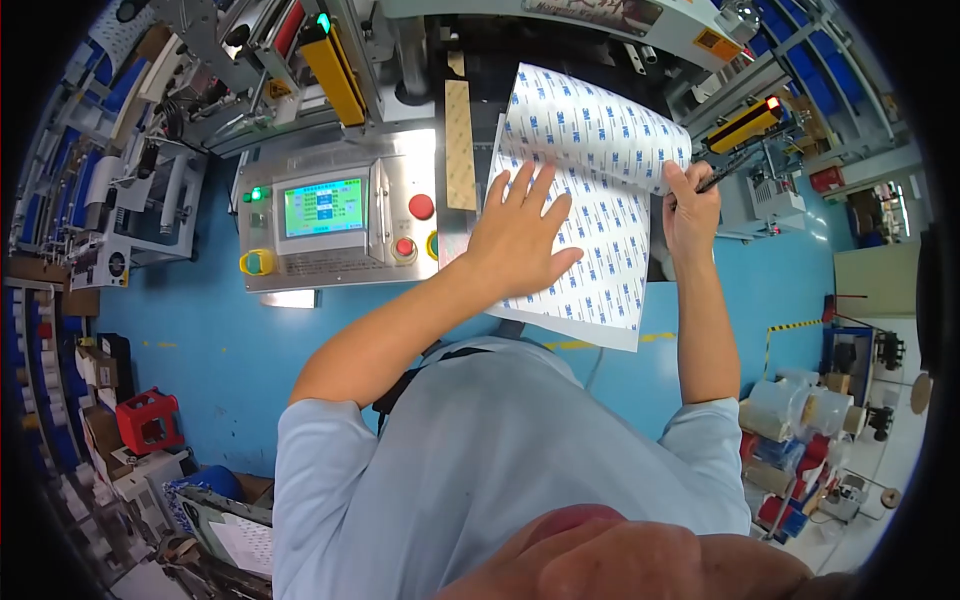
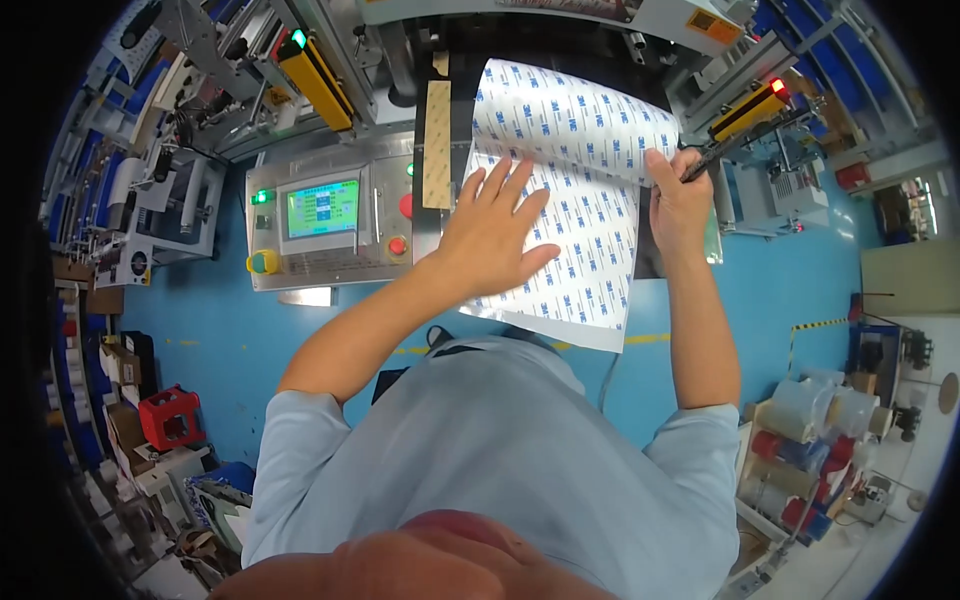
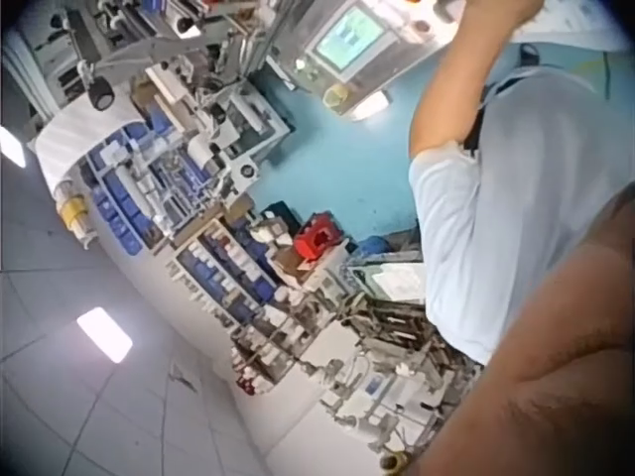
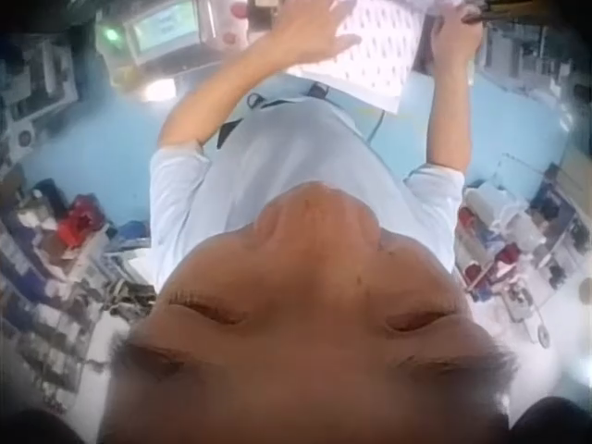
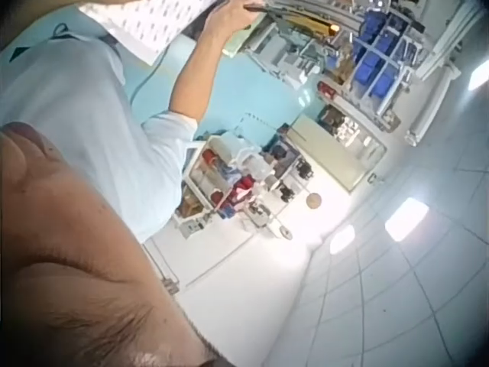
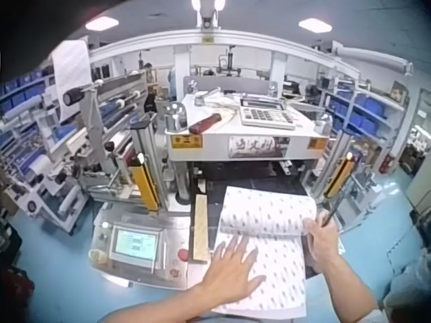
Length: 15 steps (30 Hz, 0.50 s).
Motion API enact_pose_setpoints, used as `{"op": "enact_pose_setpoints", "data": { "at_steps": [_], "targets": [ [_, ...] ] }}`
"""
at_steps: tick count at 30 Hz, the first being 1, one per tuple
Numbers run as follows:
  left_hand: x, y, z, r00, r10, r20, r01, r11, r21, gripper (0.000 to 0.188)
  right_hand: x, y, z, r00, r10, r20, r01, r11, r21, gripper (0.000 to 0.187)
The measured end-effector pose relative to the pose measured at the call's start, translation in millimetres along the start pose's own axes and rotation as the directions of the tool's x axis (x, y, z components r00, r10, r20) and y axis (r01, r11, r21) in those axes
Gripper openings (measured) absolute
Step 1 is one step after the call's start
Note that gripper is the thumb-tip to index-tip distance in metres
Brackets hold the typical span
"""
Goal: Operate an industrial machine to press and cut adhesive sheets, then peel off the excess material and inspect the result.
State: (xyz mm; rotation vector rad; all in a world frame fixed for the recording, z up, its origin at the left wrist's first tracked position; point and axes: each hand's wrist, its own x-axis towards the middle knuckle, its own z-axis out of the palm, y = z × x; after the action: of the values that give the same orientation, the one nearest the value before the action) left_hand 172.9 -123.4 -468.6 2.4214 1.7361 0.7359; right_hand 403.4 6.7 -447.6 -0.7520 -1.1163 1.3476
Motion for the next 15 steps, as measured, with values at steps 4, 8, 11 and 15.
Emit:
{"op": "enact_pose_setpoints", "data": {
  "at_steps": [4,8,11,15],
  "targets": [
    [-2,-1,6,1.0,0.004,0.002,-0.004,1.0,-0.014,0.062,2,-13,-6,0.971,-0.239,0.012,0.235,0.943,-0.234,0.031],
    [-7,5,7,1.0,-0.006,0.022,0.006,1.0,-0.005,0.062,-19,-41,-11,0.977,-0.207,0.057,0.21,0.865,-0.456,0.031],
    [-6,5,5,0.999,-0.01,0.053,0.01,1.0,0.014,0.064,-32,-42,2,0.98,0.034,0.197,0.118,0.698,-0.706,0.024],
    [-6,7,5,0.999,0.007,0.032,-0.007,1.0,-0.004,0.065,-42,-34,33,0.909,0.195,0.369,0.225,0.517,-0.826,0.026]
  ]
}}
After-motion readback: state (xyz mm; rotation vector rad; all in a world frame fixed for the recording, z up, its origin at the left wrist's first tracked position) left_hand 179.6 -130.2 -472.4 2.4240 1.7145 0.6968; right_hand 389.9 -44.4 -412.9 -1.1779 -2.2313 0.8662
